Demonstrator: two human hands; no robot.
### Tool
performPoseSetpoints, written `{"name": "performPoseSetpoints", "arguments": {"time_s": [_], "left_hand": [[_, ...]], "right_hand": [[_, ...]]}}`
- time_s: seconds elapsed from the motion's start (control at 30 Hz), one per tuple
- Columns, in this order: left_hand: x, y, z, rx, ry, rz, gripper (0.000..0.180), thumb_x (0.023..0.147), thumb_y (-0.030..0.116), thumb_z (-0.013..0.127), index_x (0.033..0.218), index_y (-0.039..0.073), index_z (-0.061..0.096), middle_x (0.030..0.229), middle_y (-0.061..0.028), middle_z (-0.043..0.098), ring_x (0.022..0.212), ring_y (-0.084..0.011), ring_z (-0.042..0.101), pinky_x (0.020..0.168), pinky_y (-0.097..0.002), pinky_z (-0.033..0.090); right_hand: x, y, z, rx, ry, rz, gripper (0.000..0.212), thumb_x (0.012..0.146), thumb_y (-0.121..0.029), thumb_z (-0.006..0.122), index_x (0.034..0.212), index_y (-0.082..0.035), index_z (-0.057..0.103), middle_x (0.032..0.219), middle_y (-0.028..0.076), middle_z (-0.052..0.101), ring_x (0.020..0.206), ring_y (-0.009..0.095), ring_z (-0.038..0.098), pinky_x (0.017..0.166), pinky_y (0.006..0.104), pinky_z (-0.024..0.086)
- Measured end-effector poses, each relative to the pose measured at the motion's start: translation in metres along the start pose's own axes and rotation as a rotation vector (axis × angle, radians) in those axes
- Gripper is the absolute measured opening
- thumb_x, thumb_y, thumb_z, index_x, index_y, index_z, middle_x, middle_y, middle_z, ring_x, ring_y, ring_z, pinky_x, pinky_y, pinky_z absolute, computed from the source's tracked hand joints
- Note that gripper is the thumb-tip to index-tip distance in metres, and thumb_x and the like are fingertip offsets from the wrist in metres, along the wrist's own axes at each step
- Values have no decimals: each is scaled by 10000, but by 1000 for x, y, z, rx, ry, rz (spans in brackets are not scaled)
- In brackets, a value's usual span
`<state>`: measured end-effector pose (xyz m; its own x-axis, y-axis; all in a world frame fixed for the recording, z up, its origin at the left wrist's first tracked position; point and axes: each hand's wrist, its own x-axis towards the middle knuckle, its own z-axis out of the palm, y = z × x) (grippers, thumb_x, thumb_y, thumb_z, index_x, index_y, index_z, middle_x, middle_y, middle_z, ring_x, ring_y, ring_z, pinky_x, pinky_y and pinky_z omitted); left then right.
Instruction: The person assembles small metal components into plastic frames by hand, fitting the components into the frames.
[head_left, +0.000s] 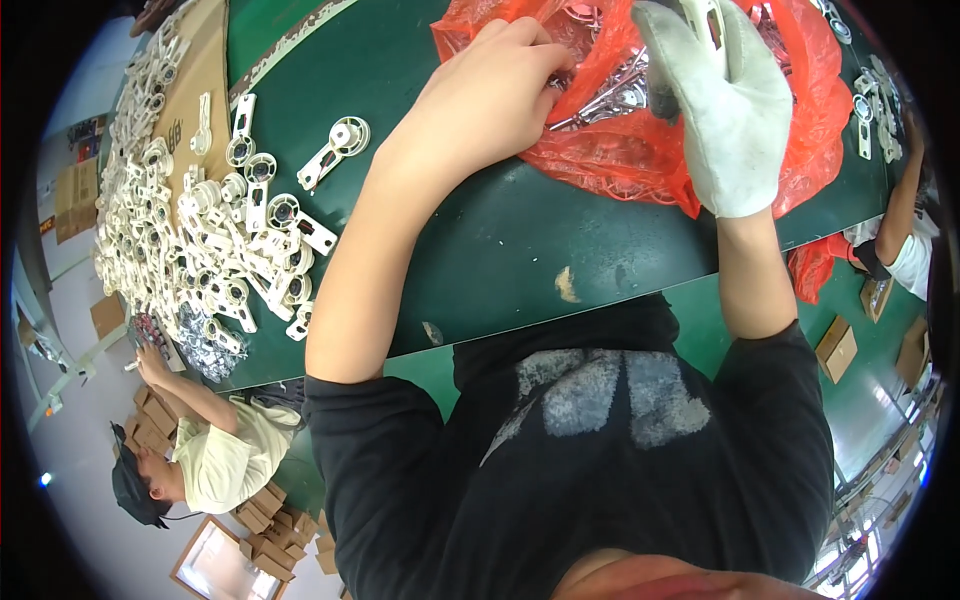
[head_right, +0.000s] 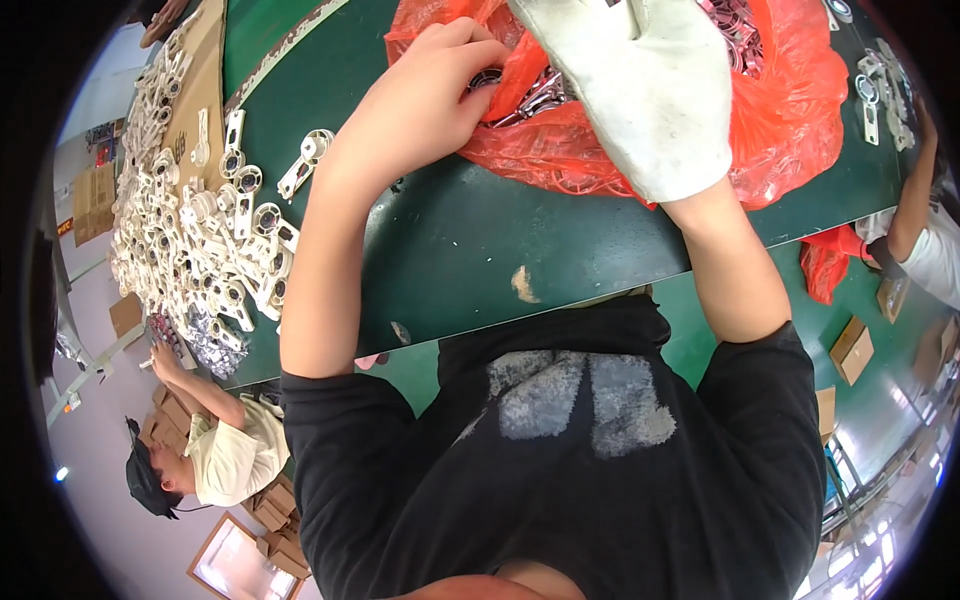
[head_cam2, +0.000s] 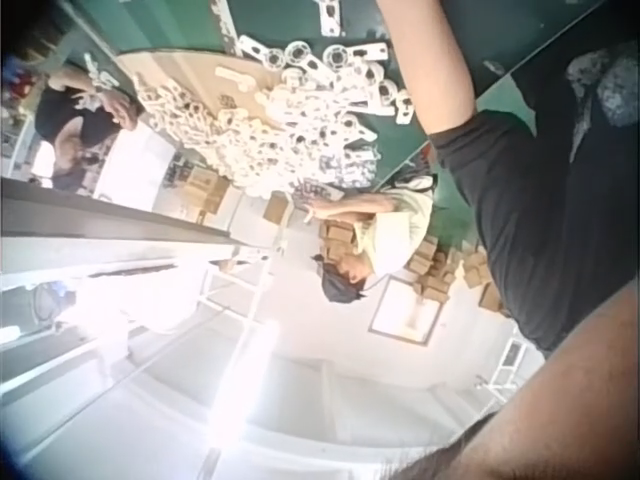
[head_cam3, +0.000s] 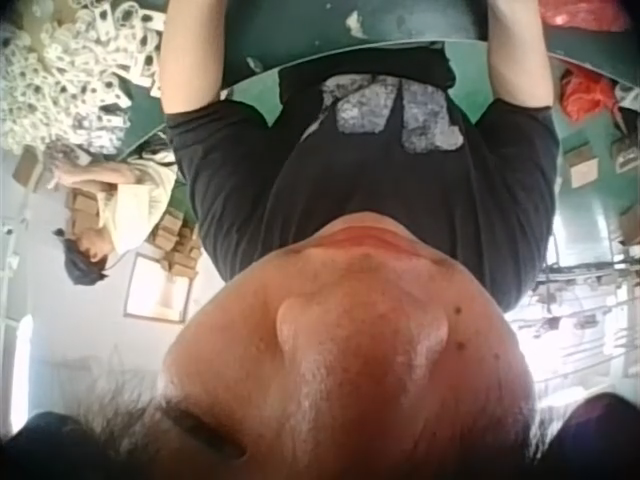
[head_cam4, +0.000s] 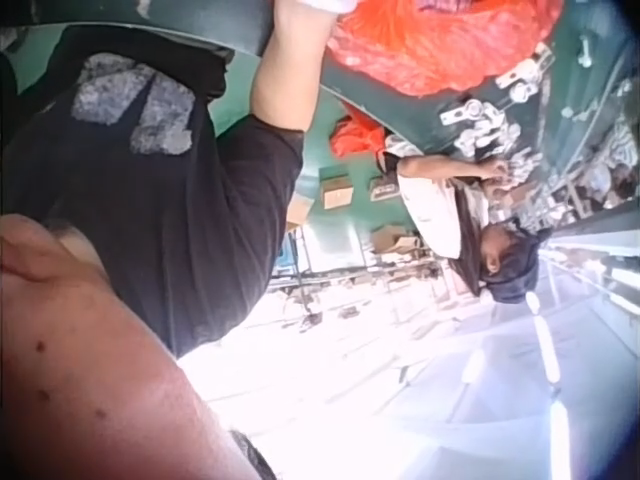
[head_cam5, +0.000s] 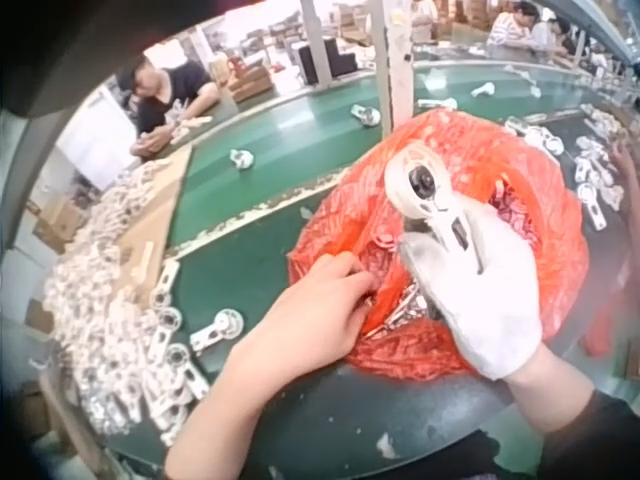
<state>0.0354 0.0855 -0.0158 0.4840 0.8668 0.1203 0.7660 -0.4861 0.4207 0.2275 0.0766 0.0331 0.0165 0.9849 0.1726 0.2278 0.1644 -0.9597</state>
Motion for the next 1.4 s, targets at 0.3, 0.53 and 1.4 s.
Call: {"name": "performPoseSetpoints", "arguments": {"time_s": [0.3, 0.53, 1.4], "left_hand": [[-6, 13, -19, 193, -57, 6, 308, 863, 23, 672, 1171, 30, 692, 1152, -127, 686, 1112, -285, 615, 1054, -432, 428], [-1, -1, -24, -279, 315, 48, 181, 824, -9, 711, 1001, 1, 678, 1018, -150, 678, 984, -337, 677, 836, -397, 543], [-44, 8, -19, -641, 631, 150, 169, 977, -141, 486, 1050, 12, 490, 1204, -223, 678, 1047, -200, 676, 906, -295, 537]], "right_hand": [[0, 5, 7, 20, -106, -122, 263, 967, -115, 689, 1198, 9, 666, 976, 18, 668, 866, 68, 580, 780, 251, 495], [-1, -3, 4, -56, -139, -56, 269, 966, -125, 690, 1202, 1, 667, 971, 10, 667, 846, 66, 580, 762, 239, 492], [-9, 21, 3, -395, -418, -222, 308, 905, -255, 752, 1127, -49, 700, 805, 169, 716, 762, 343, 729, 691, 394, 577]]}}
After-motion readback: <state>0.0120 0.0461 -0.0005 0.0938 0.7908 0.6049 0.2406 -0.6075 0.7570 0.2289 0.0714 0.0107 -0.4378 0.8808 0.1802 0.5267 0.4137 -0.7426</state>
